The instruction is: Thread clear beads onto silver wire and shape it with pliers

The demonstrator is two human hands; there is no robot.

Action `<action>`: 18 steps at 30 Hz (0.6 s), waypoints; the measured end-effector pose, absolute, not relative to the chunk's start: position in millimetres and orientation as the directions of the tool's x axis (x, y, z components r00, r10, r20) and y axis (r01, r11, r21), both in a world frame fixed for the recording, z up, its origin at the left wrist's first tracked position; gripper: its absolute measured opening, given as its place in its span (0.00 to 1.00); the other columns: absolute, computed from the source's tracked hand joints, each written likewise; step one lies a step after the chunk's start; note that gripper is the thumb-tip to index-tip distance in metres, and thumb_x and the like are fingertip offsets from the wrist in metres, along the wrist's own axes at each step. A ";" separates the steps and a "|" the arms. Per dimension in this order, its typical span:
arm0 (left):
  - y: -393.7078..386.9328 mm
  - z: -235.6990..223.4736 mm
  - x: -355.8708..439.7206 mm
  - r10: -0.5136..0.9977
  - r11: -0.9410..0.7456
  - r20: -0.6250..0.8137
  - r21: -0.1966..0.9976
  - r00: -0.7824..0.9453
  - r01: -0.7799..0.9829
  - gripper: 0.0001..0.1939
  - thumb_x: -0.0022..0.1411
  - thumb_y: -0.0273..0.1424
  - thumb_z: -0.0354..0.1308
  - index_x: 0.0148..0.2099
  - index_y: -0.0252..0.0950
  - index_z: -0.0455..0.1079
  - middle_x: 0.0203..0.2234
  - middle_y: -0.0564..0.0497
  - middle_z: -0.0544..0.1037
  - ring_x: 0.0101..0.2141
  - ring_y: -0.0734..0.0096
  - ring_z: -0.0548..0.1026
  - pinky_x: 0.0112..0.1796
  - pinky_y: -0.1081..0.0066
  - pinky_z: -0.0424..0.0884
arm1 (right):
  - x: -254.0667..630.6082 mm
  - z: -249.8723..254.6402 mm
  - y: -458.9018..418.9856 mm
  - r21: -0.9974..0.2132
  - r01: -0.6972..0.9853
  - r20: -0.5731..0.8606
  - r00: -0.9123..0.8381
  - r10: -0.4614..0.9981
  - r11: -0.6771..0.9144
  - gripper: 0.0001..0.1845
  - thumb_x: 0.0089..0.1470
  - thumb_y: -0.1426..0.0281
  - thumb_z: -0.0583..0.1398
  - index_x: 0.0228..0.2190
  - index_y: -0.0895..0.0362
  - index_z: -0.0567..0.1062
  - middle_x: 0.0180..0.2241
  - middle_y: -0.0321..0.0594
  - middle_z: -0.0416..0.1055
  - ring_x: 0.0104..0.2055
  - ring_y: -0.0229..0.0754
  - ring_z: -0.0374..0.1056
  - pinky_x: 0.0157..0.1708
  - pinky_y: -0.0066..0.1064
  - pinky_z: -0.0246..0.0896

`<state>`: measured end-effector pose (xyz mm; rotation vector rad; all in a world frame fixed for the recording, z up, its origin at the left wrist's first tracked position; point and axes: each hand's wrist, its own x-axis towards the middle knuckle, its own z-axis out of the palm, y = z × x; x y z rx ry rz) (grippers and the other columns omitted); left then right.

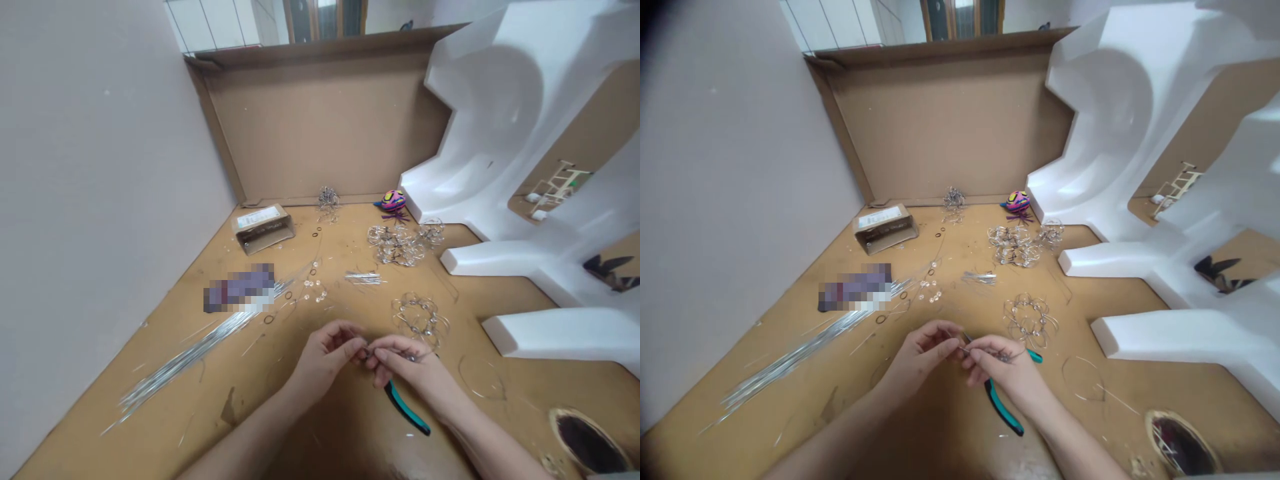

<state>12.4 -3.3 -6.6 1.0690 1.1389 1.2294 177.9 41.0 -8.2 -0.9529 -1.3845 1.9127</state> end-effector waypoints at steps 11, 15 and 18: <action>117.7 -7.5 -133.6 0.957 0.179 0.127 0.446 -0.260 0.877 0.20 0.63 0.33 0.45 0.54 0.31 0.60 0.52 0.40 0.65 0.53 0.61 0.61 0.53 0.62 0.57 | 176.1 -5.0 38.6 -0.950 -0.046 -0.246 -0.494 0.834 -0.308 0.15 0.46 0.59 0.61 0.28 0.59 0.75 0.21 0.38 0.71 0.18 0.35 0.66 0.22 0.26 0.60; 181.0 -10.8 -190.2 0.890 0.396 0.108 0.304 -0.444 0.867 0.17 0.60 0.33 0.51 0.50 0.32 0.63 0.47 0.44 0.68 0.45 0.62 0.69 0.43 0.56 0.66 | 175.4 -10.2 40.4 -0.937 -0.053 -0.283 -0.469 0.837 -0.346 0.17 0.44 0.57 0.62 0.28 0.59 0.75 0.21 0.38 0.71 0.17 0.34 0.66 0.20 0.25 0.58; 211.9 -15.8 -220.9 0.817 0.545 0.078 0.217 -0.571 0.810 0.17 0.60 0.34 0.52 0.50 0.32 0.63 0.45 0.44 0.69 0.41 0.64 0.70 0.40 0.60 0.69 | 176.6 -13.5 43.2 -0.923 -0.055 -0.313 -0.466 0.828 -0.380 0.19 0.42 0.55 0.63 0.27 0.58 0.76 0.20 0.38 0.71 0.16 0.34 0.65 0.19 0.25 0.58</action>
